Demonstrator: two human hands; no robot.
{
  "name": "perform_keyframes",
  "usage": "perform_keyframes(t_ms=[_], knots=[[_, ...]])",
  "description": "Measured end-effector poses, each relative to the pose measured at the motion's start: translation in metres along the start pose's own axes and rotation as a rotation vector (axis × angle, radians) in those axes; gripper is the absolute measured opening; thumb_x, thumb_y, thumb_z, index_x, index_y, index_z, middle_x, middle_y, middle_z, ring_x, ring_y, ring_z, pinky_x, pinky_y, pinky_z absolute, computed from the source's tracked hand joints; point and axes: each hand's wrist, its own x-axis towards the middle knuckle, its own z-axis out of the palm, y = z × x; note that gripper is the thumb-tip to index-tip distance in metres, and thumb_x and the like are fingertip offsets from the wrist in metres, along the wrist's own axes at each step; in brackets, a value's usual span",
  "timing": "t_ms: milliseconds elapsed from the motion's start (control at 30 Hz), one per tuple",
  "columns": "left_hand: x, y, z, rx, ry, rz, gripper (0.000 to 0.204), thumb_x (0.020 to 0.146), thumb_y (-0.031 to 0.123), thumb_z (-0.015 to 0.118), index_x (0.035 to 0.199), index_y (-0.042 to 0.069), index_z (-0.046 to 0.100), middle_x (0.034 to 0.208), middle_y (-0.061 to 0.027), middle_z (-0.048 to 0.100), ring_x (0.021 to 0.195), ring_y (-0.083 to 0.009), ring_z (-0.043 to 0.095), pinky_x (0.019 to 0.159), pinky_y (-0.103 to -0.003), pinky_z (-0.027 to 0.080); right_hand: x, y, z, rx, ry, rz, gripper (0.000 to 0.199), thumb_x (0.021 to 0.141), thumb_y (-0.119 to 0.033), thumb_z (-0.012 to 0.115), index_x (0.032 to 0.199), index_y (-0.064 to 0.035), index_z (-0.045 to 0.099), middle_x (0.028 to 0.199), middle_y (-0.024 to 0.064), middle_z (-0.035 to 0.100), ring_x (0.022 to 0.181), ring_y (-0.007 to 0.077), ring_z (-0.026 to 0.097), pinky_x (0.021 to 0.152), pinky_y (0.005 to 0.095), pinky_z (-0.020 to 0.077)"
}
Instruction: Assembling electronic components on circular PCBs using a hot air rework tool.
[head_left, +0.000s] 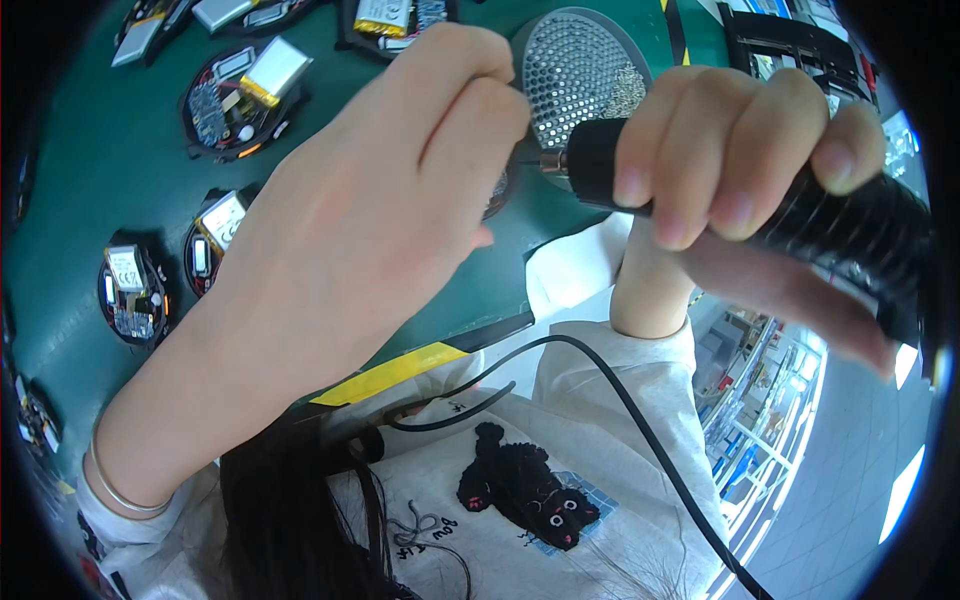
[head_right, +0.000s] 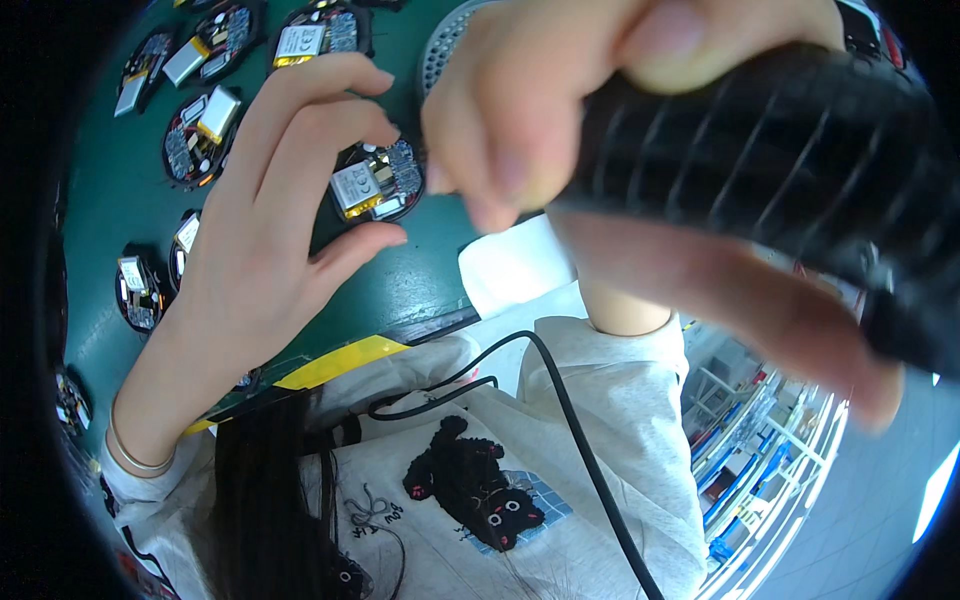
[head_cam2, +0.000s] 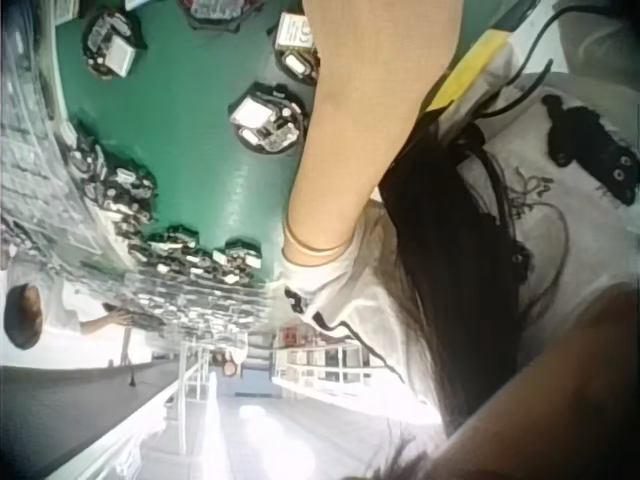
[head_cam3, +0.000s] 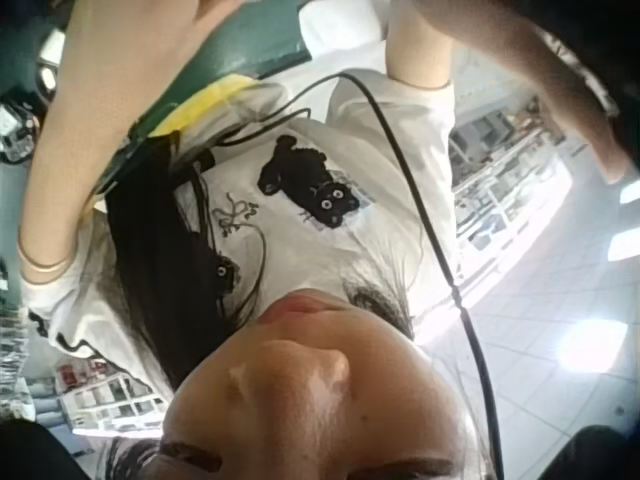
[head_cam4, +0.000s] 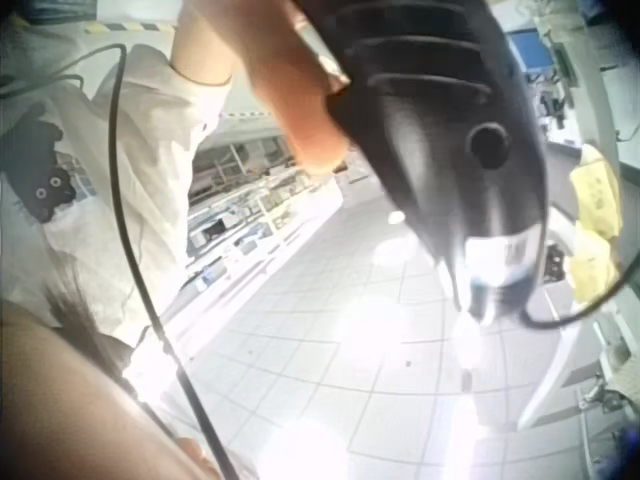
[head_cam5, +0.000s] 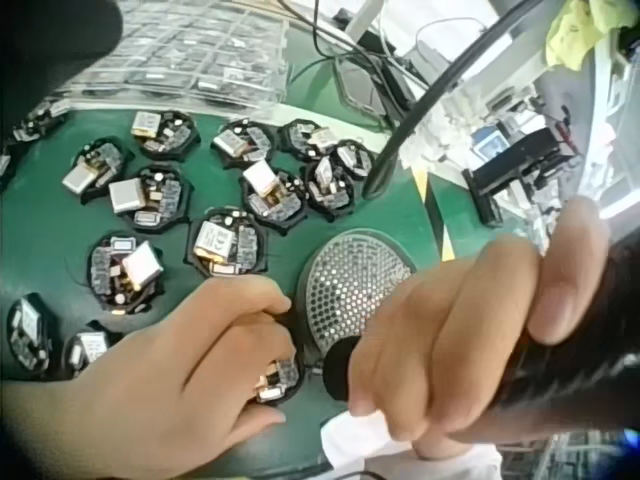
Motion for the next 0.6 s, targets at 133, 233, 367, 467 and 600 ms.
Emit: perform_keyframes(t_ms=[133, 233, 367, 467, 600], knots=[[0.002, -0.002, -0.012, 0.003, -0.185, -0.065, 0.054, 0.058, 0.0, 0.08, 0.105, 0.002, 0.054, 0.12, -0.0155, 0.052, 0.108, -0.0356, 0.054, 0.091, -0.04, 0.045, -0.012, -0.015, -0.015, 0.01, 0.167, 0.002, 0.09, 0.076, -0.078, 0.055, 0.123, -0.0018, 0.048, 0.096, 0.0053, 0.055, 0.075, 0.016, 0.059, 0.063, 0.0309, 0.0459], [-0.001, -0.001, -0.016, -0.031, -0.203, -0.111, 0.054, 0.058, -0.003, 0.079, 0.105, 0.003, 0.054, 0.122, -0.015, 0.053, 0.106, -0.0329, 0.056, 0.091, -0.039, 0.046, -0.014, -0.017, -0.02, -0.143, 0.072, 0.006, 0.09, 0.075, -0.077, 0.057, 0.124, -0.0017, 0.049, 0.096, 0.0057, 0.055, 0.072, 0.0163, 0.057, 0.061, 0.0307, 0.0449], [-0.003, -0.001, -0.018, -0.054, -0.208, -0.095, 0.054, 0.059, -0.004, 0.079, 0.106, 0.003, 0.054, 0.123, -0.0152, 0.053, 0.104, -0.0311, 0.059, 0.09, -0.038, 0.047, -0.014, -0.017, -0.022, -0.153, 0.085, 0.028, 0.09, 0.075, -0.077, 0.057, 0.124, -0.0016, 0.049, 0.096, 0.0058, 0.055, 0.071, 0.0164, 0.057, 0.061, 0.0308, 0.0449], [-0.004, -0.001, -0.02, -0.049, -0.204, -0.084, 0.054, 0.059, -0.005, 0.078, 0.106, 0.003, 0.054, 0.123, -0.0156, 0.053, 0.101, -0.0298, 0.061, 0.089, -0.037, 0.048, -0.016, -0.011, -0.021, -0.139, 0.093, 0.036, 0.09, 0.075, -0.077, 0.058, 0.124, -0.0015, 0.049, 0.096, 0.0058, 0.055, 0.071, 0.0164, 0.057, 0.061, 0.0309, 0.0448], [-0.004, 0.0, -0.023, -0.051, -0.213, -0.093, 0.053, 0.059, -0.004, 0.079, 0.106, 0.003, 0.055, 0.123, -0.0157, 0.053, 0.101, -0.0298, 0.062, 0.088, -0.038, 0.049, -0.016, -0.01, -0.016, -0.127, 0.104, 0.048, 0.09, 0.075, -0.076, 0.058, 0.124, -0.0015, 0.049, 0.096, 0.0059, 0.055, 0.071, 0.0165, 0.057, 0.06, 0.0311, 0.0448]])
